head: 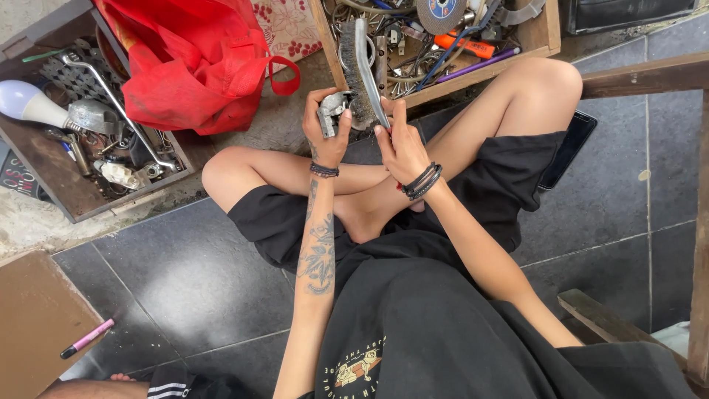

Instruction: Cleaning a metal engine component using a brush and cleaning solution while sitting on the floor.

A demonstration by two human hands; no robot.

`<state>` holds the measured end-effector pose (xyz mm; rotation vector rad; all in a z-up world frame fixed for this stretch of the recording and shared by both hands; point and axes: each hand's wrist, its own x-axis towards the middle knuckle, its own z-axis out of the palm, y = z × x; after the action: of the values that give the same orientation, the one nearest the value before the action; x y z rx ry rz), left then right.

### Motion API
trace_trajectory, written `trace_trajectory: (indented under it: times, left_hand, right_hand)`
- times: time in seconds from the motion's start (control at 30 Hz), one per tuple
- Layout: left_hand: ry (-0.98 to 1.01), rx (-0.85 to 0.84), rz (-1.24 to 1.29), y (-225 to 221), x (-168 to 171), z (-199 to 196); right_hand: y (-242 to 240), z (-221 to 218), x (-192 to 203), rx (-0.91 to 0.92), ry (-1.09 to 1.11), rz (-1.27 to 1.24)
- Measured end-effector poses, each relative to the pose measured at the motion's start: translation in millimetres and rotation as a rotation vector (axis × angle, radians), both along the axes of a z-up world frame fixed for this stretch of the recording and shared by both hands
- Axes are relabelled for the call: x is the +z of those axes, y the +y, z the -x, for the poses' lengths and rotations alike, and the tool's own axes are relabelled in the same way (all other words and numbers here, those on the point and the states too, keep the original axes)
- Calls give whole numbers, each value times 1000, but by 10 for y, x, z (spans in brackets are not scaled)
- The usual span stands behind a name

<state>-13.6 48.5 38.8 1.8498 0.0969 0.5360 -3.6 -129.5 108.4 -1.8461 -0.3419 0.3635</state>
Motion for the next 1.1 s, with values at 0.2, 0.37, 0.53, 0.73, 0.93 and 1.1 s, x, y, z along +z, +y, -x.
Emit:
trace_trajectory:
  times: [0.2,0.37,0.53,0.73,0.93,1.1]
  left_hand:
    - [6,-84,20,15,220,-35]
    - [42,-118,13,20,297,-12]
    - [65,-99,-1,16,281,-18]
    - [98,-128,-9,60,236,-13]
    - [95,-82,8,13,262,-36]
    - [122,-87,-27,17,284,9]
  right_hand:
    - [-270,666,-612,-30,-284,157]
    - [-40,245,-493,-63,-230,77]
    - [-76,430,-547,-83,-258,71]
    - [-51,271,-582,-142,-199,58]
    - [-34,393,-281,-202,-41,30]
    - [53,23,-432,-205,-62,193]
